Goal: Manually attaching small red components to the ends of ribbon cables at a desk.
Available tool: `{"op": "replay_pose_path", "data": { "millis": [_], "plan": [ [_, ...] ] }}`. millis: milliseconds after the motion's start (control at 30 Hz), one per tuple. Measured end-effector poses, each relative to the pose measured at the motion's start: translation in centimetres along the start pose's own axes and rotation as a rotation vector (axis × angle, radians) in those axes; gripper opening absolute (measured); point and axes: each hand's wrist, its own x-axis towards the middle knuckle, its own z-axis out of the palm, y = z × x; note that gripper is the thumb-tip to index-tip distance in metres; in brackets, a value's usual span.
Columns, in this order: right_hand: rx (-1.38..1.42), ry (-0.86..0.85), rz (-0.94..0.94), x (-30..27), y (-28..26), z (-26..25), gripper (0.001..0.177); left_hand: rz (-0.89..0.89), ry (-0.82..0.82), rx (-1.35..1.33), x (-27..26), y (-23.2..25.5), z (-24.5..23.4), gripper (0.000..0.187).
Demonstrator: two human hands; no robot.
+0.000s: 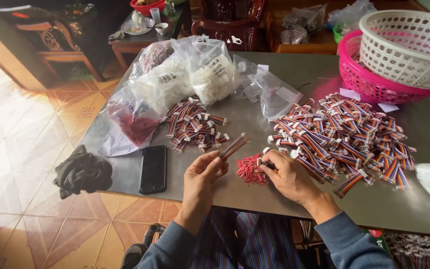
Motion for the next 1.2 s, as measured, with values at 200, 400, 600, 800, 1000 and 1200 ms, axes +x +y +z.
{"op": "replay_pose_path", "data": {
  "millis": [200, 400, 600, 800, 1000, 1200],
  "plan": [
    [0.094, 0.050, 0.159, -0.3, -0.9, 0.6, 0.011, -0.115, -0.056, -0.214, 1.1, -0.5, 0.1, 0.031],
    [0.237, 0.087, 0.239, -0.1, -1.0, 1.0, 0.013, -0.201, -0.089, -0.317, 1.2, -0.5, 0.0, 0.030],
    [0.489, 0.059, 0.106, 0.0, -6.5, -2.3, 0.021, -0.252, -0.105, -0.276, 0.8, 0.2, 0.4, 0.021],
    [0.315, 0.220, 0.035, -0.5, -8.3, -1.8, 0.031, -0.138, -0.129, -0.076, -0.3, -0.4, 1.7, 0.022],
    [-0.143, 0.277, -0.213, 0.2, -7.3, -0.7, 0.025, -0.110, -0.181, -0.045, -0.9, -0.7, 2.3, 0.022],
    [0.088, 0.280, -0.164, 0.3, -7.0, 0.6, 0.013, -0.213, -0.189, -0.064, -1.1, -0.3, 2.1, 0.015]
  ]
}}
